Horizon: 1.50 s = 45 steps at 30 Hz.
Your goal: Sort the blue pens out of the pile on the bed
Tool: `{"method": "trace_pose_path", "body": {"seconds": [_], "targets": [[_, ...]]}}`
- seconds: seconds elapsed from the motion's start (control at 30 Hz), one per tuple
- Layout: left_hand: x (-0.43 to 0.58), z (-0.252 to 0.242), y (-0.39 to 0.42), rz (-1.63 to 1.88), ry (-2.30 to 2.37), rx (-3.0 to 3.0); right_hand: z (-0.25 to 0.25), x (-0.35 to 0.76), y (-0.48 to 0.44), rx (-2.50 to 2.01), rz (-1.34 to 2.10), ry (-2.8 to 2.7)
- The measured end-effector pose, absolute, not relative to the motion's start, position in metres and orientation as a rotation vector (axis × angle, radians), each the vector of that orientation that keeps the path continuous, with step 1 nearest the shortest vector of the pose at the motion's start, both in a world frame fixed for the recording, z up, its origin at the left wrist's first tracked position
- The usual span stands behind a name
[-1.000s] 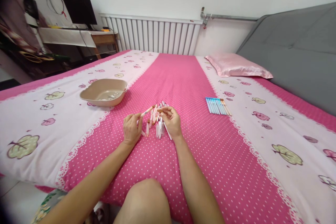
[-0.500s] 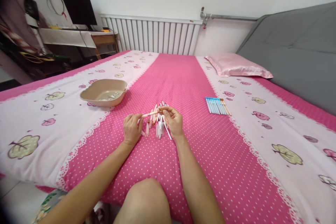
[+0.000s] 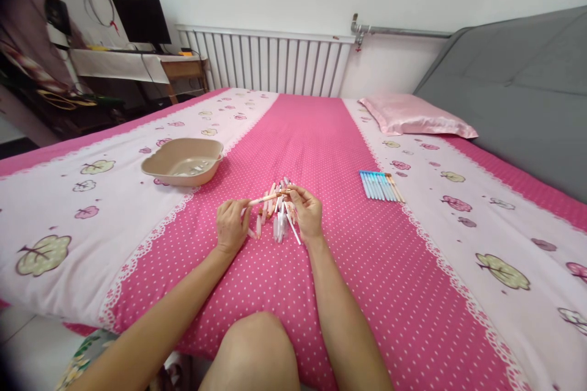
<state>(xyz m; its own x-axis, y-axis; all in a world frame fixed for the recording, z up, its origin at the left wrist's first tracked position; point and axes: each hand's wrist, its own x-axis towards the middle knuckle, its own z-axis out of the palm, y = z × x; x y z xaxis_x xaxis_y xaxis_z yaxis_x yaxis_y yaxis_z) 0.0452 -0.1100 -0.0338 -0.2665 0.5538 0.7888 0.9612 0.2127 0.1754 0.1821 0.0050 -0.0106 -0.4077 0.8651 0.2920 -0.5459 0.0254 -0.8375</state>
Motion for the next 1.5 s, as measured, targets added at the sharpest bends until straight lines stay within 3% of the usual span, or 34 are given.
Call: {"method": "trace_pose_path", "body": {"seconds": [0.87,1.23,1.5], "targets": [[0.045,-0.037,-0.109,-0.947,-1.881,-1.449,-0.007,0.185,0.000,-0.434,1.564,-1.362],[0.050,-0.035,-0.111,-1.051,-1.893,-1.410,-0.017,0.173,-0.018,-0.361,1.404,-1.973],[0.053,-0.036,-0.113,-1.050,-1.918,-1.440,-0.021,0.164,-0.034,-0.305,1.434,-1.984]]}}
